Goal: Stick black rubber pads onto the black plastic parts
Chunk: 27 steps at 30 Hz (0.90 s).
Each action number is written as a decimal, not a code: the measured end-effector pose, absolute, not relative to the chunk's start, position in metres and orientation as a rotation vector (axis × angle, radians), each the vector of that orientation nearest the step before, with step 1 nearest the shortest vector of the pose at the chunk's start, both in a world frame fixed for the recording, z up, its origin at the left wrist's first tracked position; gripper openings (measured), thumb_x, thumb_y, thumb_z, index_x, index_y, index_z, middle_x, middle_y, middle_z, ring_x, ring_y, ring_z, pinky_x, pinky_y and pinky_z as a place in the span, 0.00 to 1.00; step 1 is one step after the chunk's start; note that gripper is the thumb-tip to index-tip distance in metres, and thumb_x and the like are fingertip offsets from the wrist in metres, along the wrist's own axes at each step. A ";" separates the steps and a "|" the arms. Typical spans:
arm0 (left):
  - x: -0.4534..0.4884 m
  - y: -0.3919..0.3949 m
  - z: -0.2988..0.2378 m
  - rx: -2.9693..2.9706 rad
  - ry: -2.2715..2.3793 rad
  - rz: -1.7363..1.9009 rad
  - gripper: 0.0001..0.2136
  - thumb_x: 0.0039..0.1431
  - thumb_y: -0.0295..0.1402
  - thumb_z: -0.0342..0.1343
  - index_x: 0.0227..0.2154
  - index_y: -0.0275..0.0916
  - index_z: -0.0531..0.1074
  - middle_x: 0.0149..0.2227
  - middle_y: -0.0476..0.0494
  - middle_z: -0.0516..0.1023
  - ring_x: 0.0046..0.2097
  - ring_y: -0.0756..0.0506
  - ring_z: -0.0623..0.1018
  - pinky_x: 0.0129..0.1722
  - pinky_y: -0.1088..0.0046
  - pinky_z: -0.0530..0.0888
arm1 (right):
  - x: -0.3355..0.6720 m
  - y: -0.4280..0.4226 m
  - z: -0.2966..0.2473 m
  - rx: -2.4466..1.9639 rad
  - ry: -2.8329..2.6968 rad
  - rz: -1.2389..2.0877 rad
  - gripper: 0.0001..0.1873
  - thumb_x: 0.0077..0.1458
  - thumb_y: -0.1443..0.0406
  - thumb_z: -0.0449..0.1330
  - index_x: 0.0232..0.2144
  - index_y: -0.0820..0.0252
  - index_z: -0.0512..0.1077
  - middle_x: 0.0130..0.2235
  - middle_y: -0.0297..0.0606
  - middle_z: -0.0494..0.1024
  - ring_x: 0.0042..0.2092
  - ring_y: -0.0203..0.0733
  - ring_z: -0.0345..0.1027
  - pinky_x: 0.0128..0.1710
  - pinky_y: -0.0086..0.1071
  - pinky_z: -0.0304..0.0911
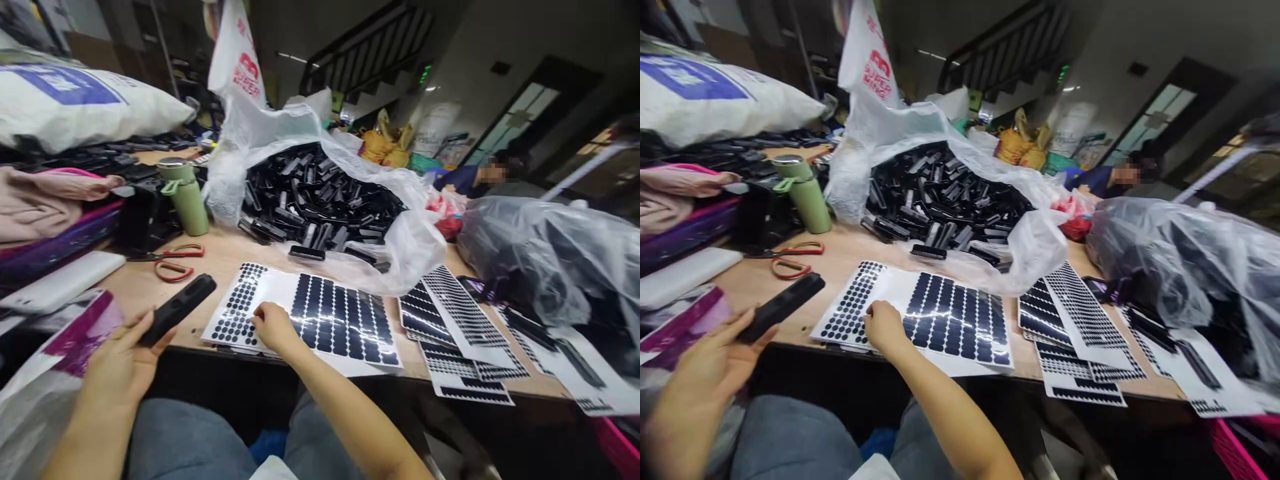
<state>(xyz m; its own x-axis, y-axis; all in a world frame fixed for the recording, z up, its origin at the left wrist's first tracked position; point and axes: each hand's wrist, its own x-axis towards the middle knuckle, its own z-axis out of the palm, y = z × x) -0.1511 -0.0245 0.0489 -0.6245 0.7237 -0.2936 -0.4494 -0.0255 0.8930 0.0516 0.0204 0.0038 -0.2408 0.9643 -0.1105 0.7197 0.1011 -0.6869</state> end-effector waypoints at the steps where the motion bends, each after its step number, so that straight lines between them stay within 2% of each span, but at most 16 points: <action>1: -0.150 -0.024 0.046 0.249 1.365 1.768 0.07 0.53 0.19 0.53 0.27 0.36 0.71 0.31 0.52 0.75 0.34 0.51 0.75 0.27 0.77 0.75 | 0.048 0.022 0.003 -1.699 -2.059 0.898 0.06 0.53 0.67 0.56 0.33 0.63 0.71 0.38 0.44 0.75 0.40 0.43 0.68 0.40 0.33 0.59; 3: -0.141 -0.020 0.039 0.201 1.280 1.747 0.07 0.52 0.19 0.53 0.26 0.36 0.72 0.31 0.53 0.76 0.34 0.52 0.75 0.26 0.80 0.76 | 0.045 0.023 0.001 -1.773 -2.089 0.860 0.07 0.53 0.68 0.55 0.34 0.64 0.71 0.38 0.47 0.74 0.40 0.46 0.69 0.38 0.34 0.59; 7: -0.121 -0.014 0.024 0.247 1.246 1.699 0.05 0.49 0.20 0.57 0.28 0.35 0.73 0.31 0.52 0.76 0.33 0.50 0.76 0.27 0.78 0.77 | 0.046 0.021 -0.003 -1.790 -2.078 0.836 0.08 0.55 0.68 0.53 0.35 0.65 0.70 0.39 0.49 0.73 0.39 0.46 0.69 0.37 0.34 0.58; 14: -0.101 -0.017 0.007 0.311 1.265 1.671 0.08 0.42 0.23 0.61 0.29 0.36 0.74 0.35 0.48 0.74 0.33 0.50 0.76 0.27 0.77 0.78 | 0.045 0.019 0.002 -1.785 -2.093 0.878 0.08 0.54 0.70 0.52 0.35 0.66 0.69 0.40 0.50 0.71 0.40 0.47 0.67 0.38 0.35 0.58; 17: -0.095 -0.020 0.007 0.357 1.303 1.702 0.12 0.40 0.24 0.63 0.31 0.36 0.74 0.34 0.48 0.75 0.33 0.50 0.76 0.28 0.77 0.78 | 0.055 0.015 0.011 -1.694 -2.036 0.971 0.05 0.53 0.69 0.53 0.30 0.63 0.69 0.36 0.46 0.72 0.38 0.44 0.67 0.37 0.34 0.59; 20: -0.072 -0.026 0.008 0.411 1.327 1.688 0.15 0.37 0.26 0.65 0.33 0.35 0.74 0.34 0.47 0.75 0.33 0.50 0.76 0.28 0.79 0.77 | 0.083 0.009 0.026 -1.542 -1.783 1.053 0.06 0.54 0.65 0.53 0.27 0.60 0.67 0.31 0.38 0.72 0.34 0.39 0.66 0.36 0.32 0.60; 24: -0.018 -0.033 0.006 0.452 1.230 1.436 0.18 0.37 0.30 0.66 0.35 0.35 0.73 0.35 0.45 0.76 0.33 0.48 0.77 0.28 0.75 0.78 | 0.132 -0.002 0.037 -1.464 -1.481 1.115 0.08 0.54 0.61 0.52 0.28 0.59 0.66 0.28 0.33 0.69 0.28 0.34 0.63 0.30 0.29 0.61; 27: 0.013 -0.027 0.003 0.516 1.197 1.258 0.19 0.36 0.31 0.67 0.36 0.34 0.73 0.33 0.43 0.77 0.32 0.47 0.78 0.29 0.73 0.79 | 0.161 -0.011 0.031 -1.519 -1.447 1.074 0.08 0.53 0.61 0.52 0.28 0.59 0.66 0.30 0.33 0.69 0.28 0.34 0.63 0.30 0.29 0.61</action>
